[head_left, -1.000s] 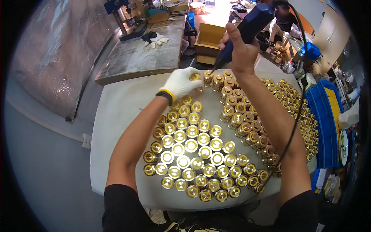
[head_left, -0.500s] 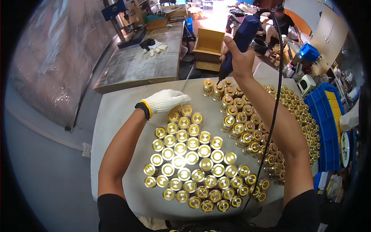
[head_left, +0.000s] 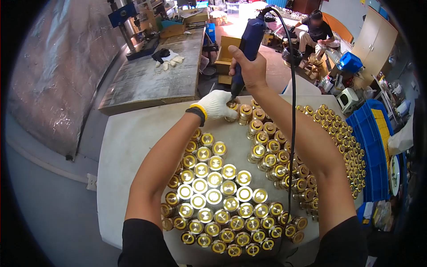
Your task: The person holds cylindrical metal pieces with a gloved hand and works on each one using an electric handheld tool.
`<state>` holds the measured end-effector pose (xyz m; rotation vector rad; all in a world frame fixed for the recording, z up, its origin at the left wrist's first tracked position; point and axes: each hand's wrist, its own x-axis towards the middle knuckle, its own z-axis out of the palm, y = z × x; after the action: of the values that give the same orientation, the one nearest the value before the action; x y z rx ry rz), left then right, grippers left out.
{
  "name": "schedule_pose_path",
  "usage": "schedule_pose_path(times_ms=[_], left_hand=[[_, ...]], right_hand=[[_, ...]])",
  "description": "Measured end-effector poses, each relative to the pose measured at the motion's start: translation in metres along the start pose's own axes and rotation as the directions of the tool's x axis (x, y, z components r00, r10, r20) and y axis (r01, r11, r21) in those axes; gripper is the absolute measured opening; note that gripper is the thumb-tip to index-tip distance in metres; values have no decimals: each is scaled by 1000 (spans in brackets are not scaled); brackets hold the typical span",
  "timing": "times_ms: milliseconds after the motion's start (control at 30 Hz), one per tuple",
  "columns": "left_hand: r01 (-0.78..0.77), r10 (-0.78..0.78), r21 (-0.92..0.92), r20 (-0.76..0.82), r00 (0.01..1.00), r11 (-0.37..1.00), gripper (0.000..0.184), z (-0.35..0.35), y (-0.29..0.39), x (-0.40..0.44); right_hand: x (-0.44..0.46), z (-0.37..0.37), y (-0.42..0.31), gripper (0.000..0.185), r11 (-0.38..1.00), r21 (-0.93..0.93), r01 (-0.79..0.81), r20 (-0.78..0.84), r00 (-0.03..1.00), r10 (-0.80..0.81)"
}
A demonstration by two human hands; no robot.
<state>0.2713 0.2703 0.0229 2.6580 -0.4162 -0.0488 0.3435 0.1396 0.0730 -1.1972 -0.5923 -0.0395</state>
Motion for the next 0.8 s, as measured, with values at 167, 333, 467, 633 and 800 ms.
schedule_pose_path(times_ms=[167, 333, 467, 633, 800], left_hand=[[17, -17, -17, -3, 1000, 1000, 59, 6, 4, -23], [79, -78, 9, -68, 995, 997, 57, 20, 2, -35], [106, -105, 25, -57, 993, 994, 55, 25, 8, -40], [50, -53, -27, -156, 986, 998, 47, 29, 5, -42], [96, -97, -18, -95, 991, 995, 53, 24, 12, -43]], right_hand=[[-19, 6, -5, 39, 998, 47, -31, 73, 997, 27], [-29, 16, -9, 41, 999, -1, 44, 184, 982, -43], [-28, 17, -11, 36, 995, -92, 39, 230, 973, -17], [-30, 21, -15, 40, 990, -142, 12, 250, 968, 25], [-29, 21, -14, 41, 990, -138, 21, 246, 969, 14]])
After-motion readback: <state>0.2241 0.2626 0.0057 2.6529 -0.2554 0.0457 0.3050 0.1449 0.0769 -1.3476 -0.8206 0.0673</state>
